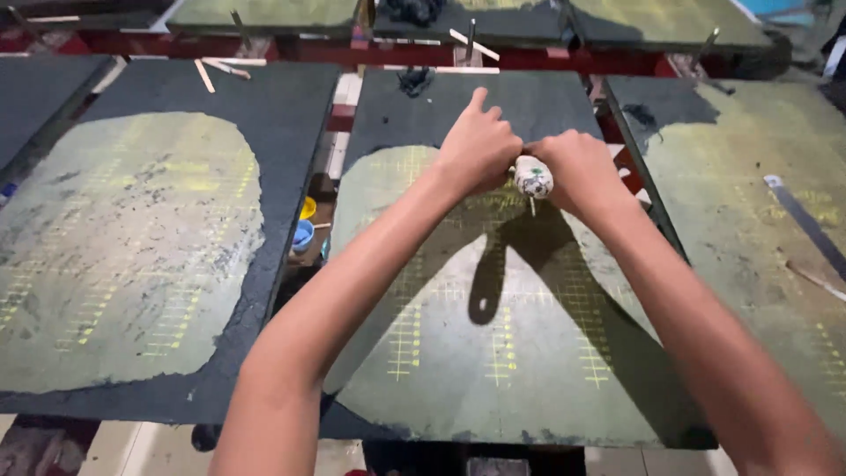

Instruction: Using a putty knife and a scraper to manage and apply ink on screen printing frames.

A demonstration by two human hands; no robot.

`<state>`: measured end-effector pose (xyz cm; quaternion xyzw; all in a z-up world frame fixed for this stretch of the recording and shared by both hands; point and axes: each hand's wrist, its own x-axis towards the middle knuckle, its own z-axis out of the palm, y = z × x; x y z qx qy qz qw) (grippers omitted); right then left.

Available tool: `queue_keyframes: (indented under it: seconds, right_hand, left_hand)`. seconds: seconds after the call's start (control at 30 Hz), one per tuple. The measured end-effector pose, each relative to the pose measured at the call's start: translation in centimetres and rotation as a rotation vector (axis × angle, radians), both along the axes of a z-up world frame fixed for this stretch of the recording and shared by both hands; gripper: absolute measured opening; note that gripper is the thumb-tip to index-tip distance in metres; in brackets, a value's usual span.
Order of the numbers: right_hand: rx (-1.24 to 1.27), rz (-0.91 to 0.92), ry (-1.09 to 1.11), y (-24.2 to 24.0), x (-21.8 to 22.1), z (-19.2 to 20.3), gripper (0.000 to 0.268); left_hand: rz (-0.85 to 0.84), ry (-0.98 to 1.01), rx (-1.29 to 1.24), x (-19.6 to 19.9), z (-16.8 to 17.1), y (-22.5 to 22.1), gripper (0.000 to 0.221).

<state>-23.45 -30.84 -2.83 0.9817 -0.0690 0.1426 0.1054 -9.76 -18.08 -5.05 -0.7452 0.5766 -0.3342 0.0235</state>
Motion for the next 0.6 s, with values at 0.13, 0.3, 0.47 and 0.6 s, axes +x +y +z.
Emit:
queue_keyframes:
  seconds: [0.13,0.3,0.47,0.6]
  right_hand:
    - [-0.075,0.019,-0.006,0.1,-1.4,-0.6,0.029]
    - [-0.157,0.174,-0.243,0.7,-1.9,-3.3,0.018]
    - [-0.146,0.192,-0.172,-2.4,0.3,-3.3,0.009]
    - [0.5,0.012,0.069,-1.3,0.3,0.3,0.018]
  left_hand:
    - [-0.069,-0.009,-0.019,-0.2,-2.4,-1.0,0.021]
    - [-0.194,-0.058,-0.066,-1.4,-4.0,-0.1,0.007]
    - [-0.144,-0.024,-0.074,-0.4,-2.6,-1.3,0.01]
    - [0.01,0.136,0.074,-0.1,-0.5,-1.9,0.022]
